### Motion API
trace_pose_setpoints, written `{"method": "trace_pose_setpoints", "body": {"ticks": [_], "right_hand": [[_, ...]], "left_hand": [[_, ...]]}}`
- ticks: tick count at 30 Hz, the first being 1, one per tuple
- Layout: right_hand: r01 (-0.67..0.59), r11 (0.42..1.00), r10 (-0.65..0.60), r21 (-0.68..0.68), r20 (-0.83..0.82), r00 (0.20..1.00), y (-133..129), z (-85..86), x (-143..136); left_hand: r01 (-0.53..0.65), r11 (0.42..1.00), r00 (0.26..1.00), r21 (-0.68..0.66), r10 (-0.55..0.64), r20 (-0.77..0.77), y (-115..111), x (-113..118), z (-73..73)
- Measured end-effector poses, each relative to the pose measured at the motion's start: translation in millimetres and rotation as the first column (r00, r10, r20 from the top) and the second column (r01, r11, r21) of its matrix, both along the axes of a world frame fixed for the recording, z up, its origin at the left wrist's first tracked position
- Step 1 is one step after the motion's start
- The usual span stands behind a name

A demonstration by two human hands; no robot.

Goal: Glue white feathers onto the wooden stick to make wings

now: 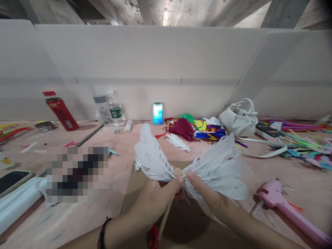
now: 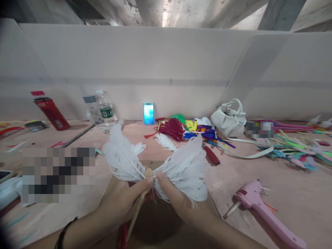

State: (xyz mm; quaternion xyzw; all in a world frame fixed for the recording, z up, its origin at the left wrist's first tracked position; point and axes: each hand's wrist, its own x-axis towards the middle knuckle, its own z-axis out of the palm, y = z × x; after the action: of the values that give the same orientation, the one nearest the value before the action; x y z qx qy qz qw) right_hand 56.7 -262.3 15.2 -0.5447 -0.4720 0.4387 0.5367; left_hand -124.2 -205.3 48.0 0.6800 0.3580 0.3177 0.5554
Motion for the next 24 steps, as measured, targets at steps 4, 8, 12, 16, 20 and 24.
{"method": "trace_pose_setpoints", "body": {"ticks": [4, 8, 12, 16, 20, 24], "right_hand": [[-0.044, 0.997, 0.042, -0.058, -0.044, 0.998, 1, 1.8, 2], [-0.056, 0.996, 0.051, -0.068, -0.06, 0.997, 0, 2.5, 2], [-0.062, 0.997, 0.063, -0.039, 0.004, 0.998, -2, 6.7, -2], [-0.056, 0.998, 0.056, 0.006, 0.051, 0.997, -5, 13.8, -6], [-0.037, 0.999, 0.034, 0.032, 0.066, 0.997, -6, 15.9, -8], [0.058, 0.995, -0.066, 0.083, 0.093, 0.994, -3, 14.4, -9]], "left_hand": [[-0.006, 1.0, 0.999, -0.023, 0.008, 0.052, 2, 0, -5.3], [0.009, 0.992, 0.992, -0.124, 0.006, 0.125, 3, 2, -13.2], [0.013, 0.991, 0.991, -0.135, 0.006, 0.137, 3, 2, -14.9], [0.023, 0.998, 0.992, -0.055, -0.016, 0.127, 5, 1, -11.7], [0.046, 0.999, 0.993, 0.001, -0.046, 0.104, 7, 0, -8.8], [0.083, 0.996, 0.995, 0.011, -0.084, 0.055, 9, 1, -5.4]]}}
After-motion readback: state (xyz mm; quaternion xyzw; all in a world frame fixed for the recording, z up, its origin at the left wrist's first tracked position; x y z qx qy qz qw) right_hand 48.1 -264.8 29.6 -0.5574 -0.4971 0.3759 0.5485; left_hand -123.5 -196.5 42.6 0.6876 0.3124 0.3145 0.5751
